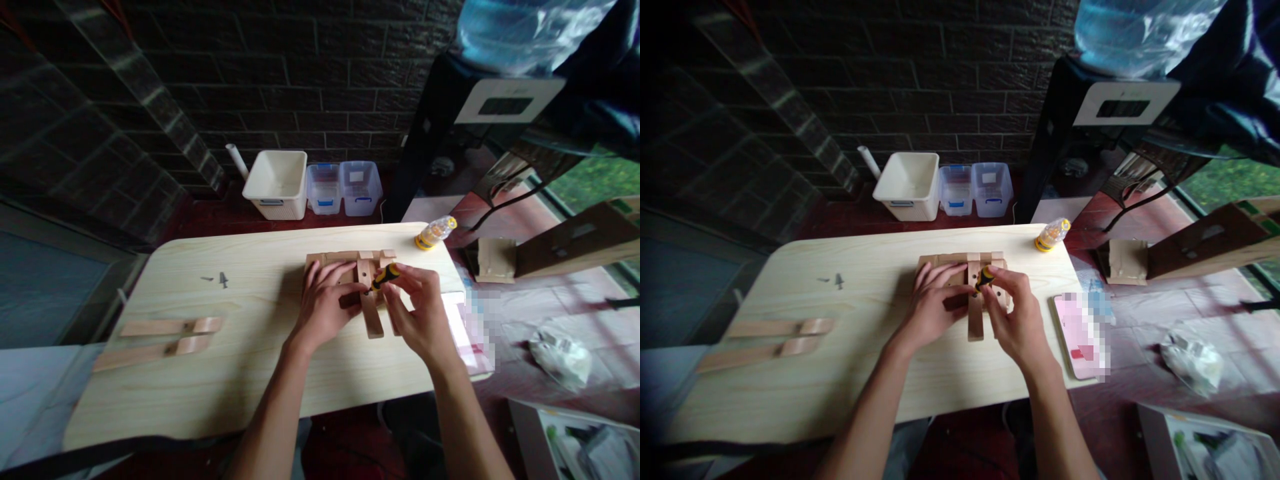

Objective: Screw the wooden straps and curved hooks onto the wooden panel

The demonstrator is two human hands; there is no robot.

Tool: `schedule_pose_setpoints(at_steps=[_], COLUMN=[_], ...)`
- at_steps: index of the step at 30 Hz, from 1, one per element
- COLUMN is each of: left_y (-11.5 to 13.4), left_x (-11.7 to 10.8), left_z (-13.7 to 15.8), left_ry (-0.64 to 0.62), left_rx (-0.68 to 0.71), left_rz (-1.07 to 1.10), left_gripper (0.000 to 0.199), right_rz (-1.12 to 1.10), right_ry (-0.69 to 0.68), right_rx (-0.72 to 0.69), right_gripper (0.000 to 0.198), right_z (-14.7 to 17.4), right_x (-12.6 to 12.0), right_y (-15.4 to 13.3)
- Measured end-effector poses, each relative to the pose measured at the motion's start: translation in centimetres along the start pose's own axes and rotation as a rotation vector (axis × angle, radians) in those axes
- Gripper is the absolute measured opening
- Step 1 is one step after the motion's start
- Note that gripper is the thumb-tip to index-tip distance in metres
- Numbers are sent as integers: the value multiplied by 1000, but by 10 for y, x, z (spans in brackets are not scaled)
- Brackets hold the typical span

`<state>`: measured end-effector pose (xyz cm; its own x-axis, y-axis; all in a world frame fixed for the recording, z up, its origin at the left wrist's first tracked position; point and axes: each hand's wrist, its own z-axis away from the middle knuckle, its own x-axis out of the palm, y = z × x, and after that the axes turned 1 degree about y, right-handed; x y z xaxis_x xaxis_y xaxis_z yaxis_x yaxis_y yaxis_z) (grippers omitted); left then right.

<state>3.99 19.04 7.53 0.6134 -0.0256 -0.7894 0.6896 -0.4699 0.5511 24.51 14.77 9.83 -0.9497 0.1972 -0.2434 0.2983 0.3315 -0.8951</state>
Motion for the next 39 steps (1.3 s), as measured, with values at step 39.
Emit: schedule_pose_setpoints(at_steps=[39], left_y=[3], left_x=[-3], left_z=[-1], left_ry=[-22], left_rx=[-14], left_rz=[-2], left_gripper=[24], right_rz=[-44], right_ry=[20], right_rx=[10], right_gripper=[37], right_z=[-2], right_x=[2], right_y=[-3])
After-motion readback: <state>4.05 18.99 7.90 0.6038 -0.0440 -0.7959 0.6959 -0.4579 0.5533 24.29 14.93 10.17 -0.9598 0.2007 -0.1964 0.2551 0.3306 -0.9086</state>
